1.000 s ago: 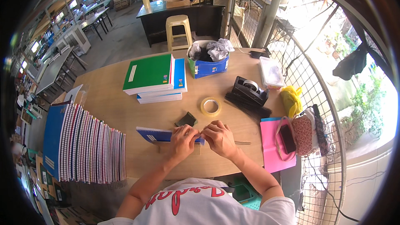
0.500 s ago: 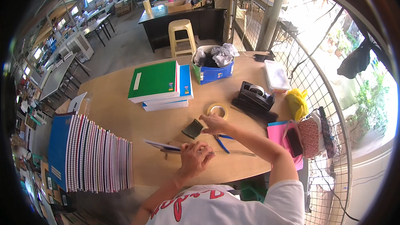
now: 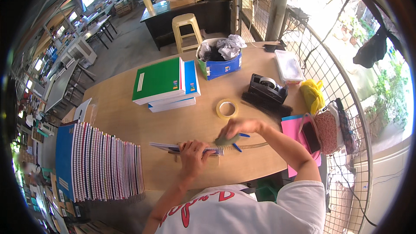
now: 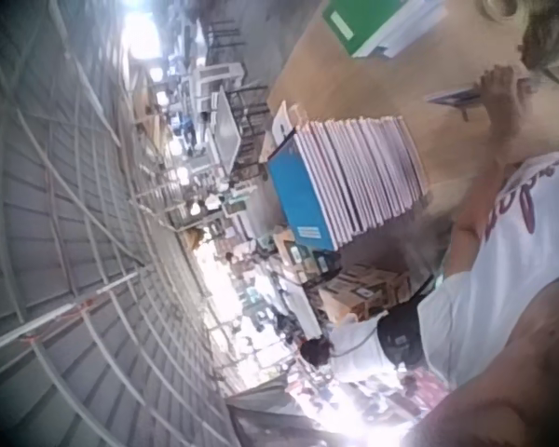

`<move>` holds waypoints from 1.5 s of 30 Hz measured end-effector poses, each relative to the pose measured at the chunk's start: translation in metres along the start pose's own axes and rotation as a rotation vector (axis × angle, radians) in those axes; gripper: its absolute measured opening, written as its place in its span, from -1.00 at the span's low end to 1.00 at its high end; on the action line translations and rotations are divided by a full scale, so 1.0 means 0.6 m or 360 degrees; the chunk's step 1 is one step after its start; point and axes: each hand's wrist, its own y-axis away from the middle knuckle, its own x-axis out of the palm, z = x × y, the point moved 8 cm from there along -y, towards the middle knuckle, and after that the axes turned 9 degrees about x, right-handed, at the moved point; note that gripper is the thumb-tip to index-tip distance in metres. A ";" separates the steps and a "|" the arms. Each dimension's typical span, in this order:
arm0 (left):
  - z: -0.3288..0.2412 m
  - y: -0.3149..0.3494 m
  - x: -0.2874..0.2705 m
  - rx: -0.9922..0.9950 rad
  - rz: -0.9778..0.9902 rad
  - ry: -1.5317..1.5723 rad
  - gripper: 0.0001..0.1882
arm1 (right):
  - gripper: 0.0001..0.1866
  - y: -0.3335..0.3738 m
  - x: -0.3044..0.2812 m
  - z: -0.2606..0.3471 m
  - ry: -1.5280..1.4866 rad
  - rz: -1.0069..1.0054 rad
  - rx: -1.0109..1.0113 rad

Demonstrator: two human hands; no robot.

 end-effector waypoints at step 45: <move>0.104 0.050 -0.062 -0.0091 -0.0062 -0.0005 -0.42 | -0.39 -0.066 0.063 0.076 0.0473 -0.0186 -0.0158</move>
